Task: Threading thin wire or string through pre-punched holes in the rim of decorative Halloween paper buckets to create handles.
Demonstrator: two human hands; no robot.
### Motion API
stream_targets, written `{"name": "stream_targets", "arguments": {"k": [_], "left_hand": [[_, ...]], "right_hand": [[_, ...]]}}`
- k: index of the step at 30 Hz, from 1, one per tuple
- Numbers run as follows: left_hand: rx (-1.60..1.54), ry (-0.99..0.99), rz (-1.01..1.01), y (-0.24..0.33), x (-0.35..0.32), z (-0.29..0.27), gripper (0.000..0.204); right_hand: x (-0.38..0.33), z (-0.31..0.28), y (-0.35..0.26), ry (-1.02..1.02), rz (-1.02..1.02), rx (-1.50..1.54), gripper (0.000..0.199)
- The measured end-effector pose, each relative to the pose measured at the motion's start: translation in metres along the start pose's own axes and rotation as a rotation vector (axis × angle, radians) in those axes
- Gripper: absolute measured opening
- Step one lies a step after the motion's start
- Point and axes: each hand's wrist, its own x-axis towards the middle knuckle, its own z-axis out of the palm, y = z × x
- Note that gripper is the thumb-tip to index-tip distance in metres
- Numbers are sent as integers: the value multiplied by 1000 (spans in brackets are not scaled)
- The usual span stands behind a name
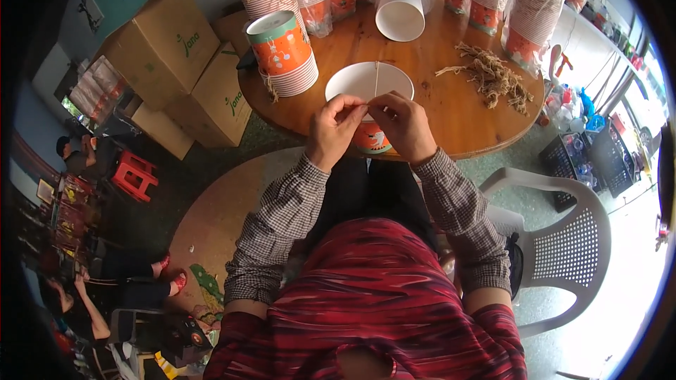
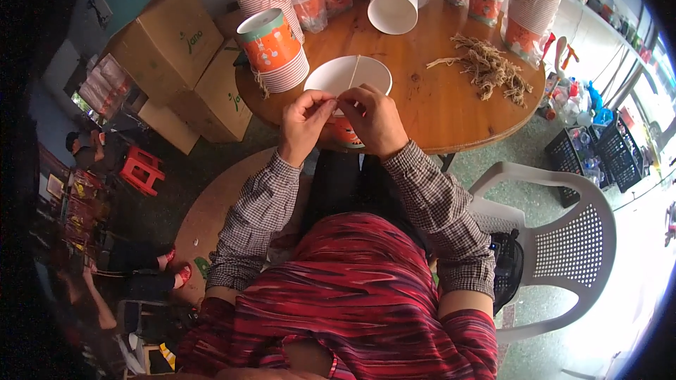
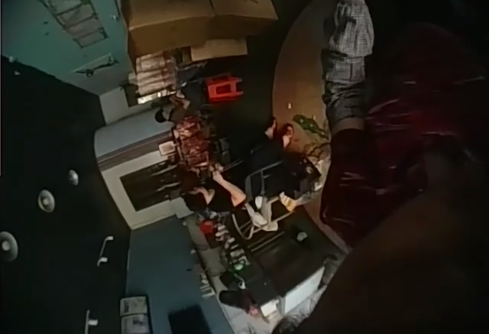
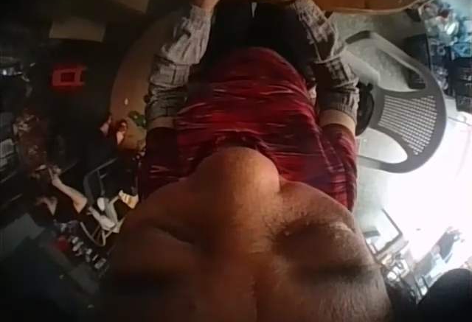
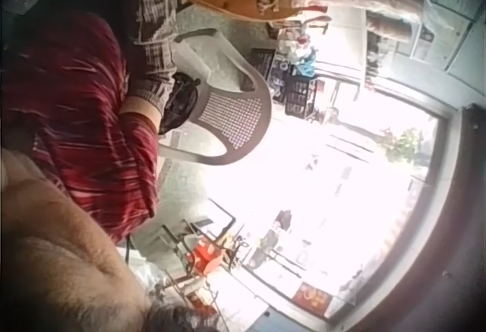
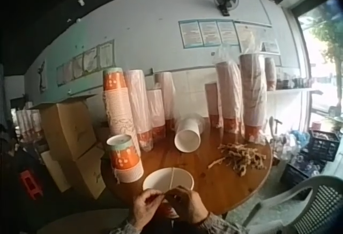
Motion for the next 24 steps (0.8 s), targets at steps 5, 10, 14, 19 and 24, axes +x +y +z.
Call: {"name": "stream_targets", "arguments": {"k": [5, 10, 14, 19, 24], "left_hand": [[161, 50, 75, 0, 0, 2, 12], [-154, -37, -127, 7, 4, -3, 16], [-212, -196, -320, 12, 6, -7, 16], [-507, -288, -457, 9, 7, -10, 18], [-785, -345, -535, 4, 6, -9, 16]], "right_hand": [[-1, -1, -4, 1, -19, -61, 12], [-2, -2, -5, 39, 20, -11, 13], [-1, -4, 3, 27, 39, 8, 14], [2, -3, 12, 10, 1, 8, 14], [-4, 1, 19, 6, 64, 95, 13]]}}
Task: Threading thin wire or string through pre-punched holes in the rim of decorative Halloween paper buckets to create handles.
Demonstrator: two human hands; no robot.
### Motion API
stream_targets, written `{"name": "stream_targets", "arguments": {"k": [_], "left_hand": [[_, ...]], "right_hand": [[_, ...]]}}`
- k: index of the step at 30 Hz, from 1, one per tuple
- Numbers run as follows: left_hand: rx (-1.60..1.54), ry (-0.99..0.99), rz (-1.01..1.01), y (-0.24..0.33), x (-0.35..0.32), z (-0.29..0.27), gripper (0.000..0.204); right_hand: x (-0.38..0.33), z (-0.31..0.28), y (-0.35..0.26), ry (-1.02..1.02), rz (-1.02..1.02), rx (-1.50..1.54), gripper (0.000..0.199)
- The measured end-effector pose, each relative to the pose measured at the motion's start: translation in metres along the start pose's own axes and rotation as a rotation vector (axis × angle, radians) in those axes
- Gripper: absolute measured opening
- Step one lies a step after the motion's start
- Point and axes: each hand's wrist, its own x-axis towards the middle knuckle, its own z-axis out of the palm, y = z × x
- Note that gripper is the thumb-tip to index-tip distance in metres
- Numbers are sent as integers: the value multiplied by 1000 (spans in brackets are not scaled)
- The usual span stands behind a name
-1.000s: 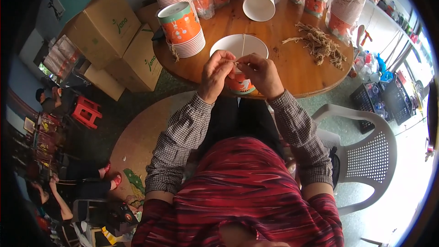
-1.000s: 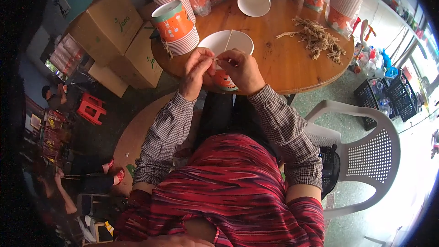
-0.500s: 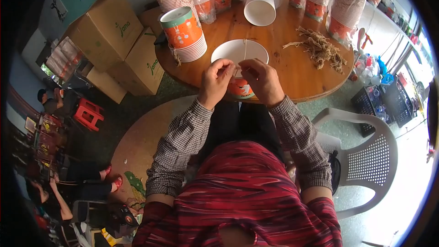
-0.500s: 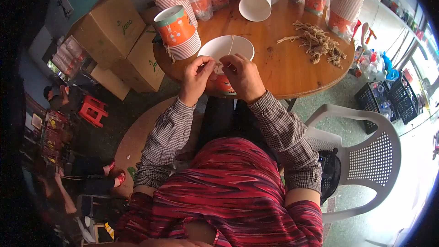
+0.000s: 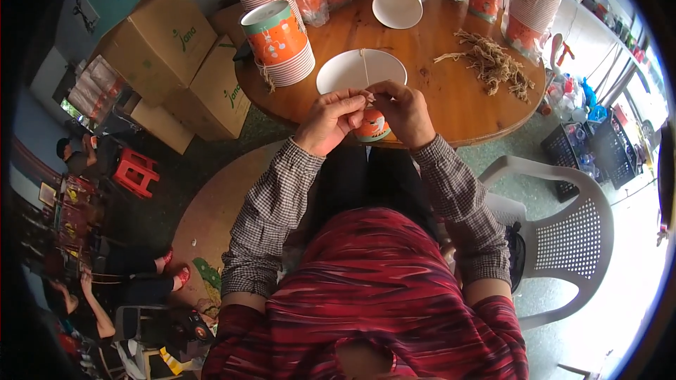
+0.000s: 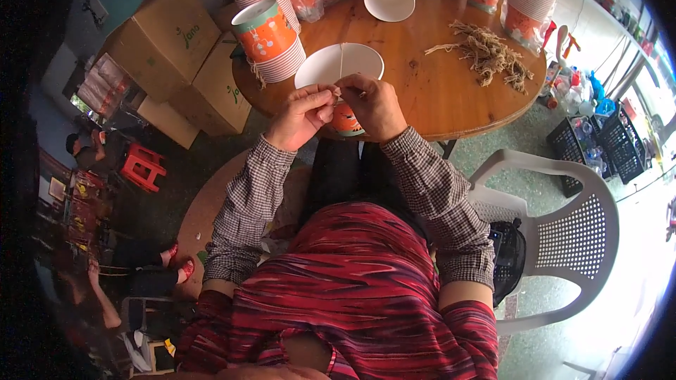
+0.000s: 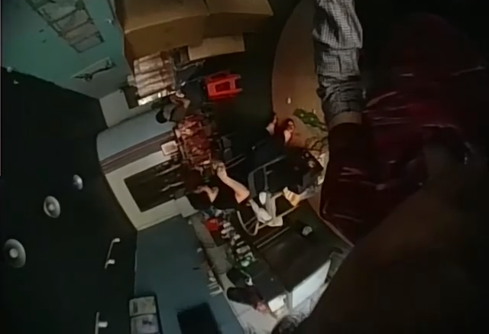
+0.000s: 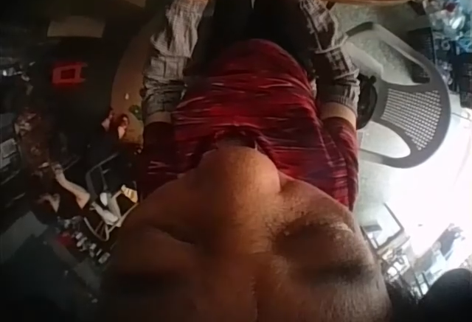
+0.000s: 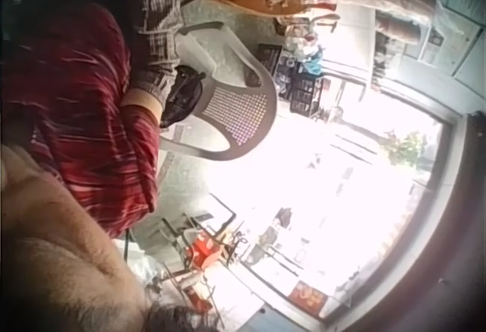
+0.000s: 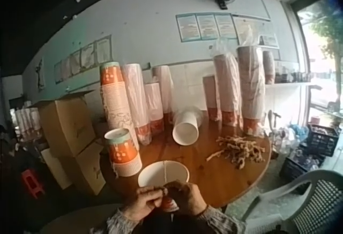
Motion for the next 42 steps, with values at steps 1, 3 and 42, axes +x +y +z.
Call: {"name": "stream_targets", "arguments": {"k": [1, 3, 42], "left_hand": [[-34, 28, 9, 0, 0, 5, 16], [-70, 59, 19, 0, 0, 8, 15], [85, 193, 110, -1, -11, -4, 15]], "right_hand": [[-1, -1, 1, -7, 20, 49, 15], [-3, -2, -5, 7, -15, 61, 16], [31, -16, -12, -286, 3, 211, 8]]}}
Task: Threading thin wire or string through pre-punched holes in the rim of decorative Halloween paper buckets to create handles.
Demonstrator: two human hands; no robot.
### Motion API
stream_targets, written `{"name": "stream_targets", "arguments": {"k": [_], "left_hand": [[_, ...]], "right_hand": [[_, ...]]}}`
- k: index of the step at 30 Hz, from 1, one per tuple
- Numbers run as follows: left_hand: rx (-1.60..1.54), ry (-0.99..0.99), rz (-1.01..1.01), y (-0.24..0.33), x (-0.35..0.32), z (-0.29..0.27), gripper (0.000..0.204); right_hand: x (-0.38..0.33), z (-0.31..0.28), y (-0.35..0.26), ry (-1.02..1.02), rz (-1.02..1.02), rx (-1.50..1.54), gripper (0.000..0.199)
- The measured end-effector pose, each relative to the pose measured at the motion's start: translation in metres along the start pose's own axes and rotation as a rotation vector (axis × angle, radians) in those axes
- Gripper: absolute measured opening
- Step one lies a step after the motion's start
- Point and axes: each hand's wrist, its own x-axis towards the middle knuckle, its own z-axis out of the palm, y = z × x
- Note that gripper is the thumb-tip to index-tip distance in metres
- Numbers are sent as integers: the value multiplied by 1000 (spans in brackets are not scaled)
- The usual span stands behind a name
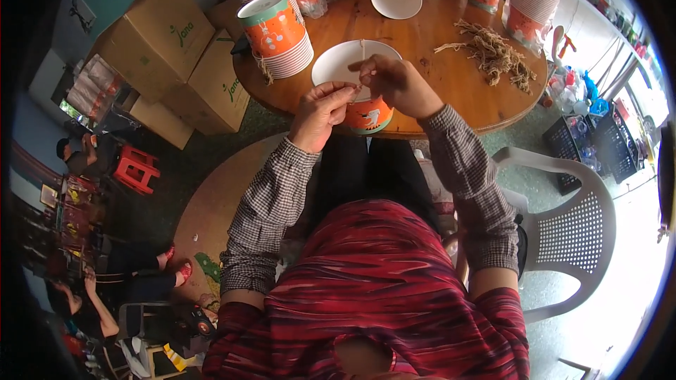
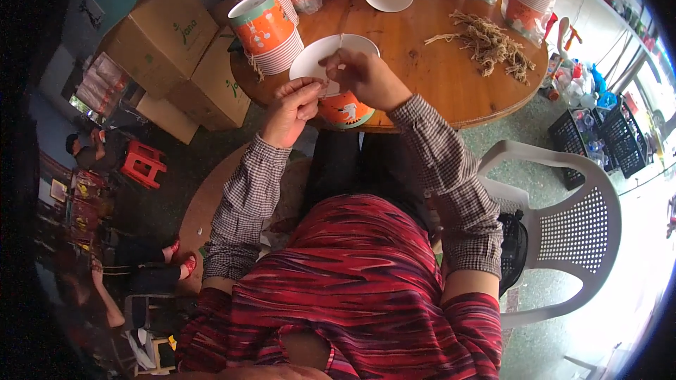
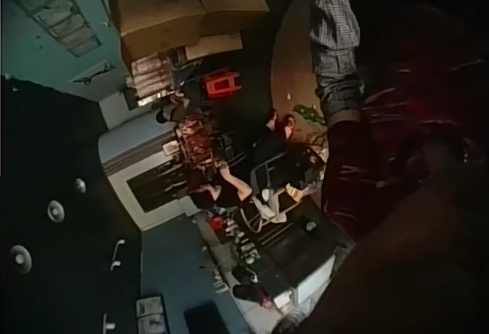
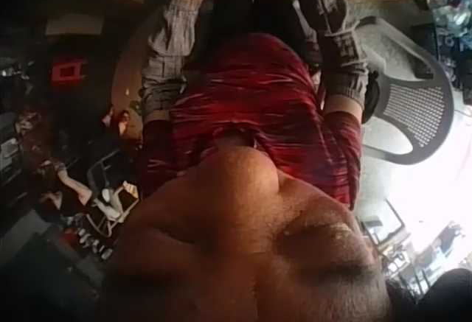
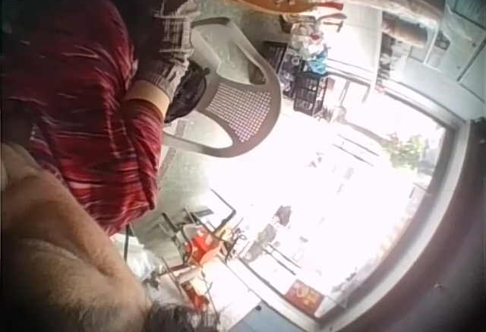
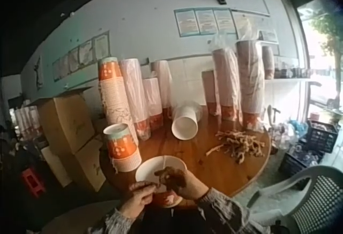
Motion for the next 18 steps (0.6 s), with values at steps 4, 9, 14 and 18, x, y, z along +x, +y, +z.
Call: {"name": "stream_targets", "arguments": {"k": [4, 9, 14, 18], "left_hand": [[43, 0, -47, 9, -1, -11, 15], [226, 5, 8, 14, -1, -19, 14], [342, 23, -16, 16, -4, -12, 16], [425, 73, 57, 10, -1, -10, 17]], "right_hand": [[10, -7, -2, -208, 110, -12, 7], [8, 0, -5, -209, 177, -10, 7], [7, 1, -1, -181, 182, -4, 7], [5, 5, -6, -164, 188, -51, 6]]}}
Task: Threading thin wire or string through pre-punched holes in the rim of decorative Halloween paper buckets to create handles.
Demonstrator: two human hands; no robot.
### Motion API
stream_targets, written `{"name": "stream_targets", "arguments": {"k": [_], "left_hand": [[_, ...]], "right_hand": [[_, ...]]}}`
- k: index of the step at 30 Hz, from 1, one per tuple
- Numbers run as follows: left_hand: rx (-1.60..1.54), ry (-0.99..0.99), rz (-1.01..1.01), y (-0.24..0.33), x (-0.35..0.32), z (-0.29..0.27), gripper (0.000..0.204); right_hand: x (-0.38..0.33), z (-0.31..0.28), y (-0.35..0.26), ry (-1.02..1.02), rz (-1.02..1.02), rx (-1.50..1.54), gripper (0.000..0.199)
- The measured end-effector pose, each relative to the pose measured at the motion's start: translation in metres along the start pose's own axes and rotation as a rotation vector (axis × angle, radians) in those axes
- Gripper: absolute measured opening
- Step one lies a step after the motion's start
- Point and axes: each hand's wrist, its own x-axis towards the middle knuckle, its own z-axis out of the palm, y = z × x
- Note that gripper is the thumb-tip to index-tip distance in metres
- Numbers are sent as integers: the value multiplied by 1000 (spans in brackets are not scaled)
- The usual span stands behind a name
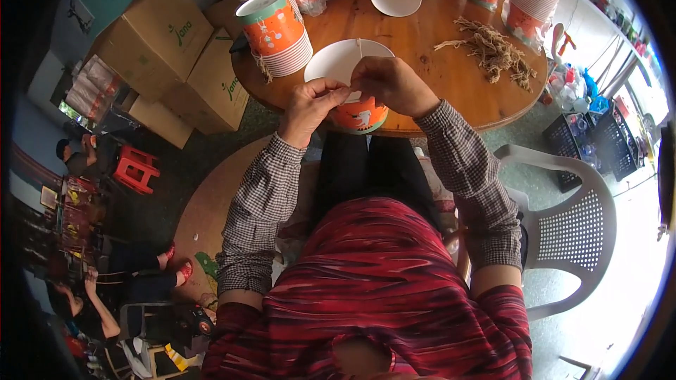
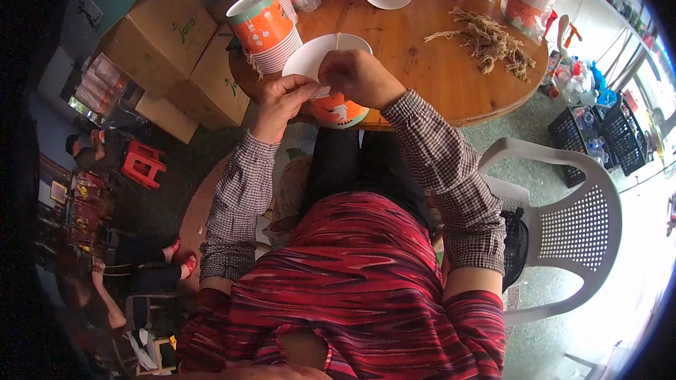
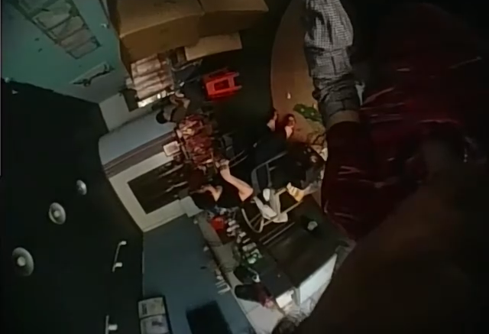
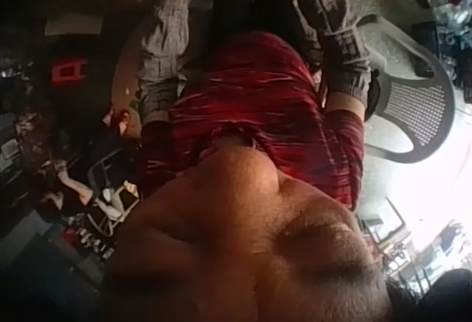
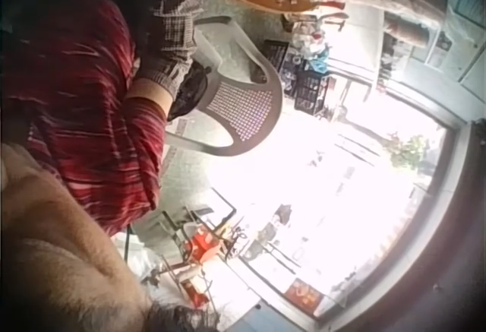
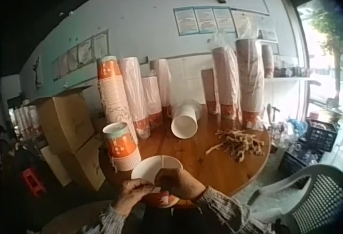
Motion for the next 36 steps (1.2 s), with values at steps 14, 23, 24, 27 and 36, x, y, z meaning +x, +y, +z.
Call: {"name": "stream_targets", "arguments": {"k": [14, 23, 24, 27, 36], "left_hand": [[116, 72, 123, -5, -1, 13, 16], [59, 95, 174, -23, 6, 8, 17], [44, 91, 163, -22, 7, 8, 17], [149, 71, 233, -20, 7, 8, 18], [238, 108, 338, -10, 1, 20, 20]], "right_hand": [[-5, 20, 10, 442, -174, -306, 11], [-9, 19, 15, 423, -57, -1, 11], [-9, 17, 15, 429, -99, -52, 10], [-10, 13, 16, 465, -176, -196, 8], [-6, 21, 6, 565, -245, -299, 7]]}}
